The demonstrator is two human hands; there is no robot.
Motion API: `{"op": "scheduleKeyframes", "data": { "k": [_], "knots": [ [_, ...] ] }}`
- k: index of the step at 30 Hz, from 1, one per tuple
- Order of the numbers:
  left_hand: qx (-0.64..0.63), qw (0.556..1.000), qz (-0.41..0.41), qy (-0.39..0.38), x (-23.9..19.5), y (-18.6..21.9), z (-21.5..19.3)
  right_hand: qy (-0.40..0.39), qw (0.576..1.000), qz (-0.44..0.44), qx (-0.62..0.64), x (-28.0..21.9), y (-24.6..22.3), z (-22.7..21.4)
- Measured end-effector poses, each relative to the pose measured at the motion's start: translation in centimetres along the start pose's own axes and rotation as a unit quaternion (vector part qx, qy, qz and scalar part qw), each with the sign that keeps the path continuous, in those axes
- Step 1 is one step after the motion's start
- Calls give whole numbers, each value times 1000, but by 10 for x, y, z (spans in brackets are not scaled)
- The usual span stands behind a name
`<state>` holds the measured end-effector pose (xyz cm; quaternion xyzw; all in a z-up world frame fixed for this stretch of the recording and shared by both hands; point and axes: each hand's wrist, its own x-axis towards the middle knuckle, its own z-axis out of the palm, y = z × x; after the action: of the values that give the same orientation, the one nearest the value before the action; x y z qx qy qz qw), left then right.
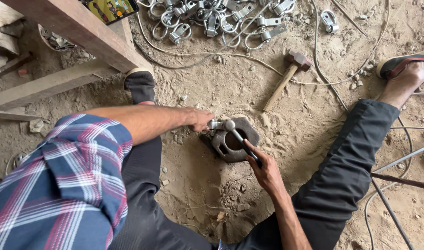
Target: The person uses a hammer to drive a metal pin through a bracket assembly while holding it against a heavy metal base on the ground.
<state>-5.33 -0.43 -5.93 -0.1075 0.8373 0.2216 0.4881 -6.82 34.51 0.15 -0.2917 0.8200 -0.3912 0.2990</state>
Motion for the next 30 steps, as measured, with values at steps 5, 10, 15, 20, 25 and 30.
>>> {"op": "scheduleKeyframes", "data": {
  "k": [5,10,15,20,25,30],
  "knots": [
    [200,979,8,26,-25,3,-5,-8,1000,14,-22,-1,0,-2],
    [-25,994,-87,59,-12,-3,3,-10,1000,20,-6,1,5,0],
    [-137,978,-55,146,-4,-15,15,-10,999,38,-17,-1,-1,-2],
    [-171,952,-148,204,-34,-8,11,28,998,-52,7,-2,-13,-6],
    [-401,894,-54,194,-56,18,7,24,999,-41,-8,-3,-17,-4],
    [-415,900,-76,115,-58,29,-2,32,998,-47,-37,-1,-18,2]
  ]
}}
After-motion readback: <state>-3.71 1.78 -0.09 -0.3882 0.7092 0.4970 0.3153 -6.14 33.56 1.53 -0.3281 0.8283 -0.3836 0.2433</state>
